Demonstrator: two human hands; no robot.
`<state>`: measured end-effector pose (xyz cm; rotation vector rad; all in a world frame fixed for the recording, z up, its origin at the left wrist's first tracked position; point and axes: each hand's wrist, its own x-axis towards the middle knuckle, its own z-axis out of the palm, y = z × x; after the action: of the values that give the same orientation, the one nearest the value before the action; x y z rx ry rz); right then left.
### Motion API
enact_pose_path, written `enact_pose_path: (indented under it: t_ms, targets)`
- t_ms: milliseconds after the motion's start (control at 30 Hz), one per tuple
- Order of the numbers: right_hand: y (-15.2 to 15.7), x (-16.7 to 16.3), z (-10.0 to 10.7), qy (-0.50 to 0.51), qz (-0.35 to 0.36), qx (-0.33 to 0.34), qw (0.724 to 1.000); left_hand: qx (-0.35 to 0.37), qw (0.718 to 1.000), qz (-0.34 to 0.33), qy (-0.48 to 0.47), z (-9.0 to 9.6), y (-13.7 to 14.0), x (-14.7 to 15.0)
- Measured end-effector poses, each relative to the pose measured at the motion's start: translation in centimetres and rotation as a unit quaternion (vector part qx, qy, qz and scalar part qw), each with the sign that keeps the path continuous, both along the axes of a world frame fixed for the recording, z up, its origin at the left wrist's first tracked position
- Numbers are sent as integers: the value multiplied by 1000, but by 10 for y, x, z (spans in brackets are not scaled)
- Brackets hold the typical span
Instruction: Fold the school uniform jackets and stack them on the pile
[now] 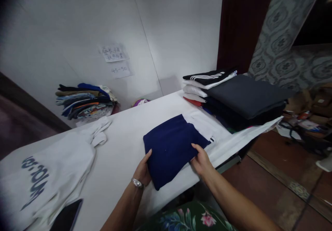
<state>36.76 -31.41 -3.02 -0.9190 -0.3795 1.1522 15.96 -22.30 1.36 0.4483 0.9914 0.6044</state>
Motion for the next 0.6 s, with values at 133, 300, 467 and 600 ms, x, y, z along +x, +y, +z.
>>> enact_pose_path:
  t_ms: [133, 300, 467, 600]
  targets:
    - [6, -1, 29, -1, -20, 13, 1000, -54, 998, 33, -29, 12, 6, 2]
    - [6, 14, 79, 34, -44, 51, 997, 0, 995, 85, -48, 43, 3, 13]
    - [4, 64, 122, -68, -68, 98, 991, 123, 988, 64, -75, 88, 14, 56]
    - [-3, 122, 186, -192, -127, 132, 964, 260, 957, -18, -130, 144, 30, 121]
